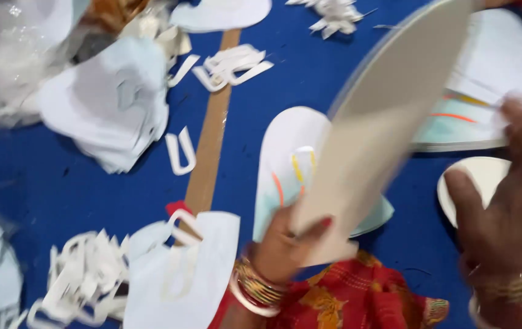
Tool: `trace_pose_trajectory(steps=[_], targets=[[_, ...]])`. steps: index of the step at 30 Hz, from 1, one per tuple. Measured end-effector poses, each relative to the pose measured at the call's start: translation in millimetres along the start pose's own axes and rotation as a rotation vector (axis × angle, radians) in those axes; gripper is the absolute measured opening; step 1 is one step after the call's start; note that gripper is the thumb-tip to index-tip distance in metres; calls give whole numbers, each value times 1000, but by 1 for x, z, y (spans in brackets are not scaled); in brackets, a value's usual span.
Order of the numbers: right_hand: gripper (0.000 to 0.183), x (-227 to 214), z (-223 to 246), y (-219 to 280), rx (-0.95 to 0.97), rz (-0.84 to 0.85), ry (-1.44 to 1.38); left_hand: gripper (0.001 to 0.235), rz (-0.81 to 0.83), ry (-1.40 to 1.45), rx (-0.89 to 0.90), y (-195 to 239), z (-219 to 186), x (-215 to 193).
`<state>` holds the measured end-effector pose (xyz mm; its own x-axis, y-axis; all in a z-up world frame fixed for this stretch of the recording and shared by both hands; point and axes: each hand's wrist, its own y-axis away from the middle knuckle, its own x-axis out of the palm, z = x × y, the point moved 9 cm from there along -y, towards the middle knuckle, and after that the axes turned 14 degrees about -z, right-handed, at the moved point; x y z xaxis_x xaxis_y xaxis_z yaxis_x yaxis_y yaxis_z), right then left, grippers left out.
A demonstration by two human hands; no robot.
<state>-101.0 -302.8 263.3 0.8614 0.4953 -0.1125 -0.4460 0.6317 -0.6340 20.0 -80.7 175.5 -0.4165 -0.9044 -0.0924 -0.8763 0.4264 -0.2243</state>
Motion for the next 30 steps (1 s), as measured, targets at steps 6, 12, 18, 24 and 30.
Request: trace_pose_trajectory(steps=[6, 12, 18, 24, 30], targets=[[69, 77, -166, 17, 347, 400, 184, 51, -191, 257, -269, -33, 93, -70], [45, 106, -258, 95, 147, 470, 603, 64, -496, -614, -36, 48, 138, -132], [39, 148, -195, 119, 81, 429, 491, 71, -1019, -1308, -35, 205, 83, -287], [25, 232, 21, 172, -328, 640, 28, 49, -1242, -634, -918, 373, 191, -351], [34, 275, 150, 298, -241, 1195, -447, 20, -1298, 10, -394, 341, 153, -284]])
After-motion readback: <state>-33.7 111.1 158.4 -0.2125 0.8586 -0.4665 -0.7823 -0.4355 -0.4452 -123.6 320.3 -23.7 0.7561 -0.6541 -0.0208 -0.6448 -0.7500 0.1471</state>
